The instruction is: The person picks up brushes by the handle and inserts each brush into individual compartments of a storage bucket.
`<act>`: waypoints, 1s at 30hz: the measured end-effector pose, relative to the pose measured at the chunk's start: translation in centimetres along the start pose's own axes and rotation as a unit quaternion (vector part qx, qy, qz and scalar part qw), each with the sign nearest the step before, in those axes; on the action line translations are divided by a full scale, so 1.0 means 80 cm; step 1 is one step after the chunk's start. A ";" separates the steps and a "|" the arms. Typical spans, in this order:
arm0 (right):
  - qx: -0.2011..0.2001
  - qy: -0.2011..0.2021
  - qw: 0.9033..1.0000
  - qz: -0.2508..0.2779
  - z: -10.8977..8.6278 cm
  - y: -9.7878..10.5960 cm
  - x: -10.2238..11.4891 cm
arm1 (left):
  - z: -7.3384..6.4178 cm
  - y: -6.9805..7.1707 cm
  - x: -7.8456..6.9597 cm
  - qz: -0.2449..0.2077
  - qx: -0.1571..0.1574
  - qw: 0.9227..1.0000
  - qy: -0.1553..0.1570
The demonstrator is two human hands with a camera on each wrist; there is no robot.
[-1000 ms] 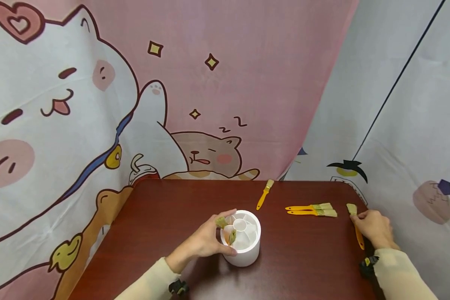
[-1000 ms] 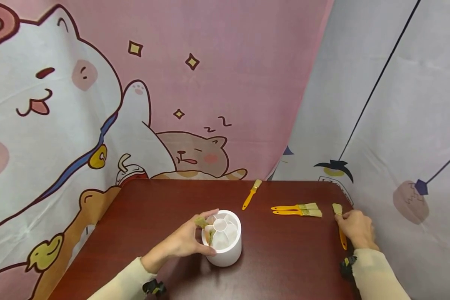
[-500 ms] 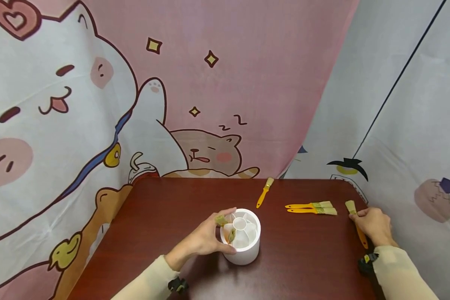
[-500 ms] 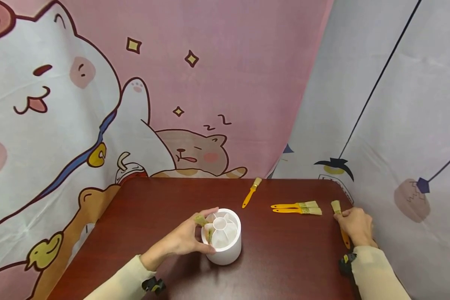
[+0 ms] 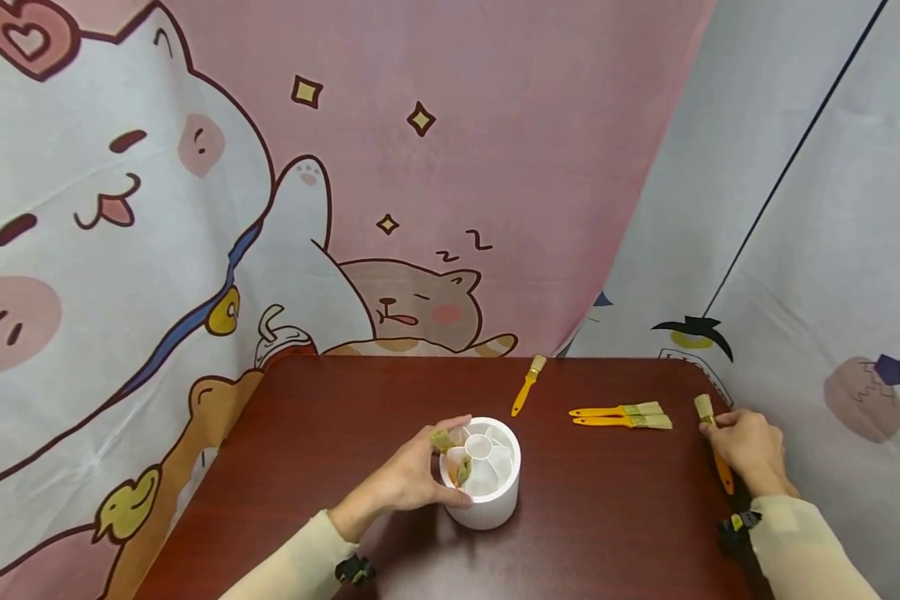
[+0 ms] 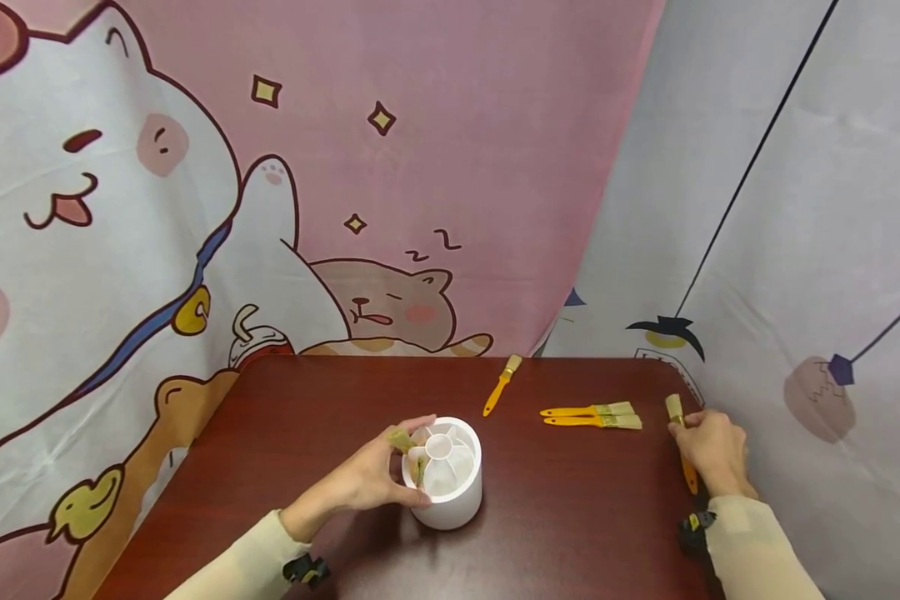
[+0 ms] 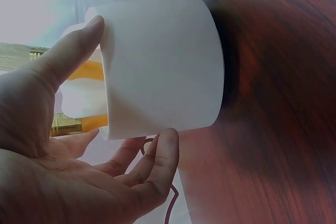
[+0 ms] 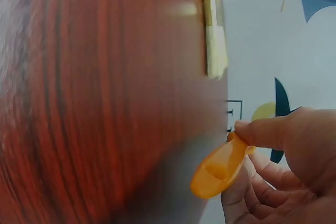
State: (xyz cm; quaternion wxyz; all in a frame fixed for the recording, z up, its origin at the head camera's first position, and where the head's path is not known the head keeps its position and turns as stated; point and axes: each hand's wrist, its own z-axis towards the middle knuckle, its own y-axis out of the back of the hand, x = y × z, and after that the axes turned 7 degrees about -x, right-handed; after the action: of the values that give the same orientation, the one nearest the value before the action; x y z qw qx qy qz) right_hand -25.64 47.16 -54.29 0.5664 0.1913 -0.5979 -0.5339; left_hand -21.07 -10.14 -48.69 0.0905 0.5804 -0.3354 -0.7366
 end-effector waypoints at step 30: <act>-0.065 0.125 0.988 0.057 -0.048 0.008 0.106 | -0.002 -0.001 -0.001 0.002 0.000 1.000 0.009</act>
State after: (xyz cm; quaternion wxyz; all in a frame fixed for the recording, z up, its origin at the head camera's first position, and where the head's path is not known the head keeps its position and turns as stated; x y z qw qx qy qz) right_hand -24.42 38.70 -50.51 0.6772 0.1851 -0.4968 -0.5103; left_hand -20.91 -10.09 -48.65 0.0951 0.5867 -0.3353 -0.7310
